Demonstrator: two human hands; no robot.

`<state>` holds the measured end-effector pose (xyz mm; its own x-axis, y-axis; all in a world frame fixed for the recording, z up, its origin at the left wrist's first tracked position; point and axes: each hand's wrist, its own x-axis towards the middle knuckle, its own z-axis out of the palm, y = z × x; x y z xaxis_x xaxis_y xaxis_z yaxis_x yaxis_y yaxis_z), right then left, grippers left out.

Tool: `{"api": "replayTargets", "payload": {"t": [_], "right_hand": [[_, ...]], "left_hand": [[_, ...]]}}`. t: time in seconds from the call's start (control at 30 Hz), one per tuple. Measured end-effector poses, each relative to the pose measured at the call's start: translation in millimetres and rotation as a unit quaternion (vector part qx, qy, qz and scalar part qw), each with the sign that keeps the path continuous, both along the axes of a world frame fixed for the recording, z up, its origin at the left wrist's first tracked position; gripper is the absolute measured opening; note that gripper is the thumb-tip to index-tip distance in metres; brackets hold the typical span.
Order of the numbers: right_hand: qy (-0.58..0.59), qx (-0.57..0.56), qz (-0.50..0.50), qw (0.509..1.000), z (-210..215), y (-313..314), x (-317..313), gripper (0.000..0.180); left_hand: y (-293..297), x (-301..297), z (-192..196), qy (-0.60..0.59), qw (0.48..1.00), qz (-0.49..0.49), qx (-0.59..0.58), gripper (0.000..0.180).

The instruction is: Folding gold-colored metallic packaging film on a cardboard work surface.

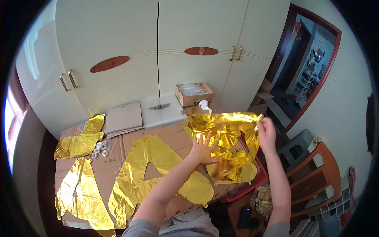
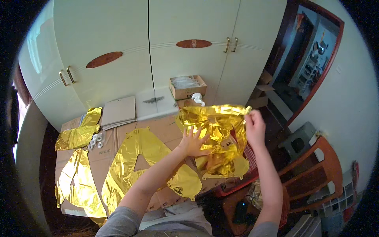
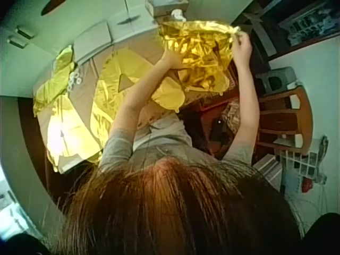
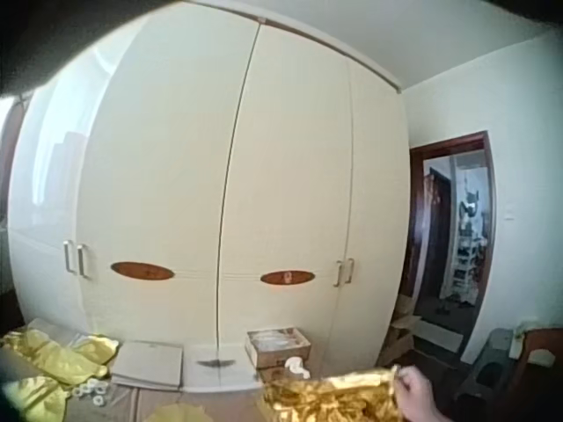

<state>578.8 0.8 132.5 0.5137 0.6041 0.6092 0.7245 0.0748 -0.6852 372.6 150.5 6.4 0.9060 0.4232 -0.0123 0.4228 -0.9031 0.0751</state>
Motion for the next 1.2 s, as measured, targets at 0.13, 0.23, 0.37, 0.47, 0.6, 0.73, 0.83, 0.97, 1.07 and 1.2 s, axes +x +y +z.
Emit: {"api": "replayTargets", "payload": {"t": [0.13, 0.23, 0.37, 0.47, 0.6, 0.73, 0.83, 0.97, 1.07, 1.2], "right_hand": [[0.120, 0.074, 0.006, 0.990, 29, 19, 30, 0.008], [0.083, 0.128, -0.044, 0.987, 57, 13, 61, 0.011], [0.061, 0.186, -0.056, 0.979, 110, -1, 53, 0.017], [0.050, 0.253, -0.031, 0.966, 132, -17, 53, 0.019], [0.052, 0.334, -0.007, 0.941, 156, -41, 47, 0.021], [0.049, 0.356, -0.039, 0.932, 157, -54, 30, 0.020], [-0.014, 0.299, -0.040, 0.953, 134, -51, 14, 0.013], [-0.088, 0.234, 0.010, 0.968, 107, -49, -8, 0.012], [-0.089, 0.206, 0.024, 0.974, 99, -44, -17, 0.012], [-0.071, 0.202, 0.030, 0.976, 94, -45, -14, 0.012]], "left_hand": [[-8, -4, -5, 0.016, 0.999, 0.035, 0.018, 0.100], [-14, -4, 4, 0.029, 0.999, 0.035, 0.001, 0.102], [-11, -9, 8, 0.055, 0.997, 0.046, -0.009, 0.101], [-11, -6, 20, 0.073, 0.996, 0.045, -0.015, 0.099], [5, -2, 20, 0.062, 0.998, 0.028, 0.012, 0.098], [15, -4, 27, 0.065, 0.997, 0.007, 0.035, 0.098], [12, -6, 27, 0.054, 0.997, 0.027, 0.041, 0.096], [-4, -4, 23, -0.010, 0.989, -0.127, 0.082, 0.071], [-6, -1, 0, -0.023, 0.965, -0.262, 0.014, 0.056], [-26, -12, 8, -0.018, 0.954, -0.299, 0.036, 0.048]]}}
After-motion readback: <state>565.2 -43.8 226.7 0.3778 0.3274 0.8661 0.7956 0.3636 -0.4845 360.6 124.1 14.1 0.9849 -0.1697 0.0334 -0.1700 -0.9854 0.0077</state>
